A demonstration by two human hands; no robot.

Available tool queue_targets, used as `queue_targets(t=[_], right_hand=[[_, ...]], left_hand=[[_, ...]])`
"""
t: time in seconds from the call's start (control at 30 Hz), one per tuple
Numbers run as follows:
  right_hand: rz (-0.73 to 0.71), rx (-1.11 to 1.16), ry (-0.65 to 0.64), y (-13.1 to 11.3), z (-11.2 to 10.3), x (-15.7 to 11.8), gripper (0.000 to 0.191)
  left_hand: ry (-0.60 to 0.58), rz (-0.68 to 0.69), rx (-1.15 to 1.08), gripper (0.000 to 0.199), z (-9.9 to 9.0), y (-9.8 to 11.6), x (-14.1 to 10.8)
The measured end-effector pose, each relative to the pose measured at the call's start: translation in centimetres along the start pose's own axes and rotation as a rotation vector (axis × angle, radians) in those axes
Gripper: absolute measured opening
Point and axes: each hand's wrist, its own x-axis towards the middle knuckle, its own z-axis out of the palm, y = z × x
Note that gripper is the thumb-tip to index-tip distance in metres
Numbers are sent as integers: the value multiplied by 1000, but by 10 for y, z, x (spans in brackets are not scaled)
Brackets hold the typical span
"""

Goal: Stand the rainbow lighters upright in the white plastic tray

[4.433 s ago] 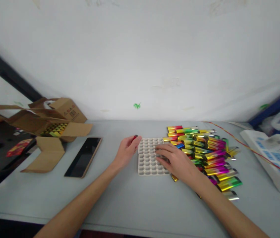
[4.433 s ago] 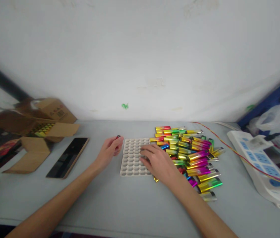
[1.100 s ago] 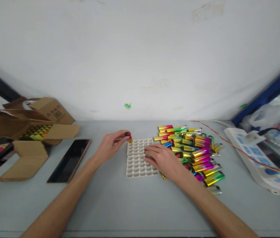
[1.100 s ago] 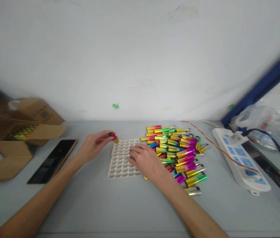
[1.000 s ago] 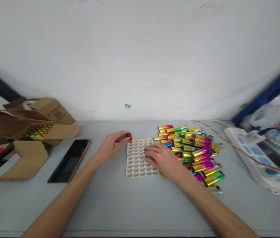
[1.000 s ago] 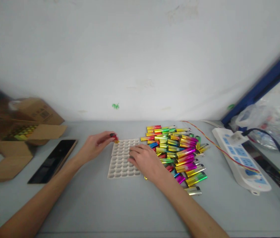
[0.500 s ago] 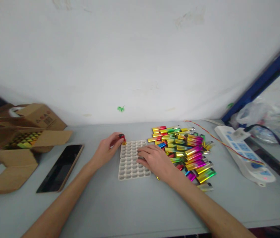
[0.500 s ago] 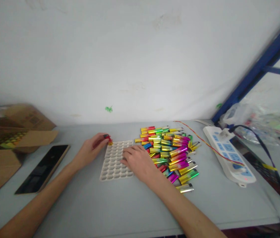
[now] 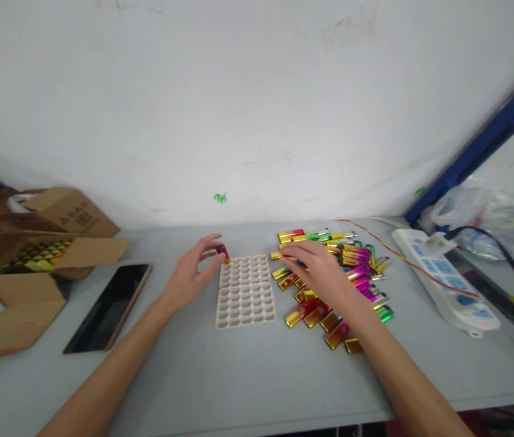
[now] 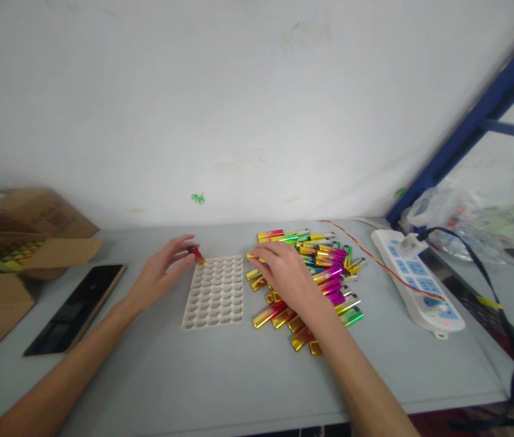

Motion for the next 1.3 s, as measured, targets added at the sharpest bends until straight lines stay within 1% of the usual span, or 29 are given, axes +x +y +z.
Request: queue_targets(t=[0.07,0.13,0.2,0.23,0.27,0.33,0.43,0.53,0.6,0.83,0.97,1.07,1.13,1.23,1.3], right_hand=[[56,-16,-27,11,-17,-3,15],[101,-16,-105,17,-30,-7,12],[108,-30,-211,18,-35,-9,10],[97,-44,-261,16,-35,-10,11],[81,-59,-307,14,-34,-10,13],[52,-61,-376,8,-32,-10,16],[33,38,-489,-2,-37,-10,12],[-8,127,-615,-10,-45,-15,11],[-18,132,-645,-13,-46,-19,10],[-30,163,-670,-13,-28,-23,10],[31,220,-632,-17,-24,-21,14],[73,290,-533,-23,-22,-17,19],[46,332,-429,-27,-19,-14,20],[9,393,-290,-33,-9,-12,20],[49,433,-200,-34,-2,-12,21]], left_hand=[[115,61,38,49,-1,2,-1],[243,132,86,41,-2,7,-4],[338,191,149,33,-2,15,-8],[362,220,181,28,-1,20,-11],[368,250,207,23,0,26,-13],[343,305,211,18,4,36,-19],[267,342,141,20,12,48,-26],[207,366,92,19,20,54,-31],[182,367,65,20,23,56,-33],[136,316,13,21,26,53,-34],[99,267,-36,20,28,56,-33],[-11,157,-162,18,31,60,-33],[-118,61,-323,18,35,62,-34],[-231,-44,-532,28,43,62,-36],[-279,-115,-607,32,46,61,-37]])
